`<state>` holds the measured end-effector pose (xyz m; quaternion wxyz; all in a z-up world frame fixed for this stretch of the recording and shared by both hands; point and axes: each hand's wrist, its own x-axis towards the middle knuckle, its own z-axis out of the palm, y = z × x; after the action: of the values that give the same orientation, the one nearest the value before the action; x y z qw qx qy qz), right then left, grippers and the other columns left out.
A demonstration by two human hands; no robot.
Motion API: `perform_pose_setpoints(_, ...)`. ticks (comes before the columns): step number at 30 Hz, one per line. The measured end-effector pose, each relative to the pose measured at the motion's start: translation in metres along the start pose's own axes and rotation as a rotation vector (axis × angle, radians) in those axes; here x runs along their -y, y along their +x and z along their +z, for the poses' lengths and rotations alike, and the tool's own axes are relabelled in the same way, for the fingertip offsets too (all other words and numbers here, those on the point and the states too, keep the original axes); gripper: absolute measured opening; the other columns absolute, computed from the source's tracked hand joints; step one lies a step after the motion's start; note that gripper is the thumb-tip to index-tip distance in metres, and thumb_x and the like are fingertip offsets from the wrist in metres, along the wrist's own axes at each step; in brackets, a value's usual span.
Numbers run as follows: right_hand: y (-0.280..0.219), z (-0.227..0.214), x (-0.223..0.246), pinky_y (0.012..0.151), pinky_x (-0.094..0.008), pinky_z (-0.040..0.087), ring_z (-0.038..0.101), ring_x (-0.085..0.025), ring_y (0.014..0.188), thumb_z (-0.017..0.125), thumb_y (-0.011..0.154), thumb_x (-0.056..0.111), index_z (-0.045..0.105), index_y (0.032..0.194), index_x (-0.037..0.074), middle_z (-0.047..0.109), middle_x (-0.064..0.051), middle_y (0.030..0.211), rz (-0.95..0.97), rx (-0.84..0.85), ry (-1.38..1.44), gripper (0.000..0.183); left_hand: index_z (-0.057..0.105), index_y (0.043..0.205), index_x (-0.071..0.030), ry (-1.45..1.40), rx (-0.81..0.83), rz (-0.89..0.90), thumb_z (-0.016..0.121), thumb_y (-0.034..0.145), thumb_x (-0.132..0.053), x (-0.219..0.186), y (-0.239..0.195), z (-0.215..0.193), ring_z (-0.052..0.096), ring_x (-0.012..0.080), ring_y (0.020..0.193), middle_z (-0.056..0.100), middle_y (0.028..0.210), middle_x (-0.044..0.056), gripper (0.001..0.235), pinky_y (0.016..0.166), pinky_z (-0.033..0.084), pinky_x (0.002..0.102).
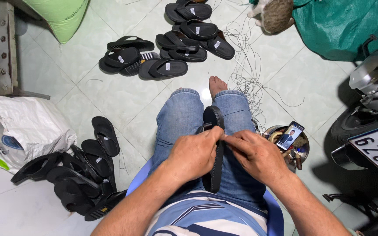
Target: The person sits on a blue plastic chair and sews a black flip-flop using a needle and thread. They hold the slipper on their lap and repeatedly pass the needle through the strap to attach it to the sole. Several other flip-flops are scattered on the floor nearby.
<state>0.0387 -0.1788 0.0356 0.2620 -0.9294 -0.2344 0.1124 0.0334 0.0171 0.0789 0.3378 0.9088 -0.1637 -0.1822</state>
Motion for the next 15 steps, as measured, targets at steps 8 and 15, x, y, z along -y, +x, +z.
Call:
perform_pose_setpoints(8,-0.003,-0.065,0.000,0.068,-0.037,0.052,0.062,-0.013,0.088,0.049,0.081,0.038,0.049,0.124,0.050,0.059,0.012,0.098,0.289,0.350,-0.233,0.045,0.048,0.109,-0.020,-0.445,0.025,-0.245,0.048,0.084,-0.023,0.038,0.004,0.010,0.067,0.0129,0.085,0.071,0.092,-0.008,0.025,0.074,0.047,0.029)
perform_pose_setpoints(15,0.006,-0.001,-0.007,0.069,-0.029,0.049,0.065,-0.016,0.070,0.074,0.073,0.029,0.075,0.085,0.021,0.069,-0.001,0.071,0.342,0.056,0.525,0.015,0.040,0.122,-0.014,-0.148,-0.033,-0.063,0.056,0.083,-0.018,0.019,-0.014,0.006,0.066,0.0331,0.079,0.069,0.088,0.006,0.042,0.068,0.052,0.045)
